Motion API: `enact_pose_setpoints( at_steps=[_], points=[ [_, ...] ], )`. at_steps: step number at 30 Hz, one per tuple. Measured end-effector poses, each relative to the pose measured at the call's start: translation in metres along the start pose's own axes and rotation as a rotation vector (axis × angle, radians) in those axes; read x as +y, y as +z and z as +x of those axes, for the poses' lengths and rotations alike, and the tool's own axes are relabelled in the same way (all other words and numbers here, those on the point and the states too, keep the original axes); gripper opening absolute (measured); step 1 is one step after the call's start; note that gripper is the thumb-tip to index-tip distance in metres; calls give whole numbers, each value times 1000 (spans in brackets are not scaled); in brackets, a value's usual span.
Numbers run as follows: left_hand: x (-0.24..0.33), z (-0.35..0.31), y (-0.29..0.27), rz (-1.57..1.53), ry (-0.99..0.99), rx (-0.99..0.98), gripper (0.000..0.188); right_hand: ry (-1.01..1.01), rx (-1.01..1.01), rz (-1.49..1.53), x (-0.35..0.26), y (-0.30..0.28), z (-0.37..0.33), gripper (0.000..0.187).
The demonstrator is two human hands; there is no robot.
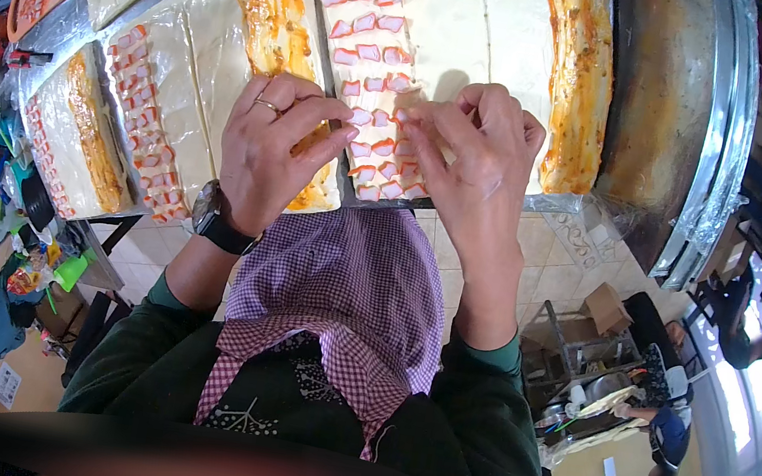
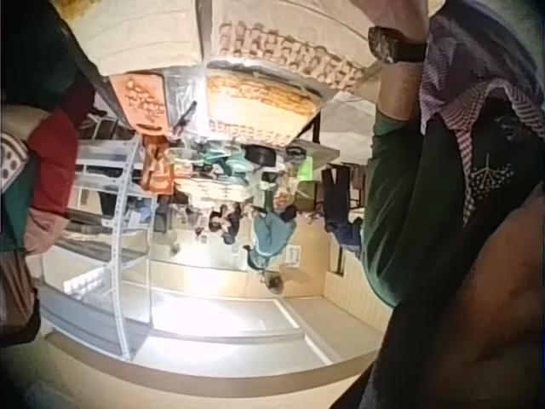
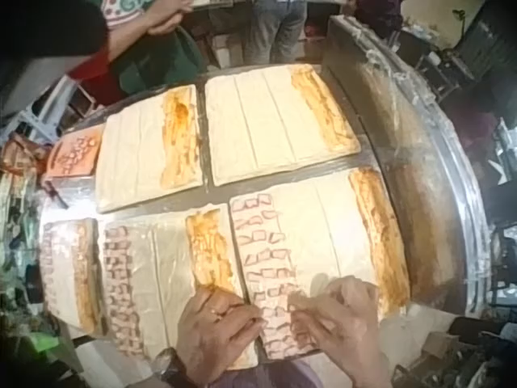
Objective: Placing sliced crab sticks onto rows of prepared dough or pastry sheets.
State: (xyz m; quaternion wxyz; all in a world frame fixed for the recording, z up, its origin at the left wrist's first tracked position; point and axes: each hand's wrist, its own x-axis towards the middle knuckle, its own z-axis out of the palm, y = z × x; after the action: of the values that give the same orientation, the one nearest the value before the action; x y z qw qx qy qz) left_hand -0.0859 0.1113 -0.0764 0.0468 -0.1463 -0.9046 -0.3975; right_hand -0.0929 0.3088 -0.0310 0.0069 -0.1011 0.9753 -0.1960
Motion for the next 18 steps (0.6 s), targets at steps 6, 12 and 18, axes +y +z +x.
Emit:
enact_pose_setpoints(
  at_steps=[6,12,18],
  points=[
    [-1,4,3,17,3,23,19,-45,63,-35,0,11,2,19],
    [2,4,3,-1,-6,32,20,-85,8,54,-9,8,5,21],
    [1,4,6,17,16,7,22,-99,33,42,-6,14,5,23]
  ],
)
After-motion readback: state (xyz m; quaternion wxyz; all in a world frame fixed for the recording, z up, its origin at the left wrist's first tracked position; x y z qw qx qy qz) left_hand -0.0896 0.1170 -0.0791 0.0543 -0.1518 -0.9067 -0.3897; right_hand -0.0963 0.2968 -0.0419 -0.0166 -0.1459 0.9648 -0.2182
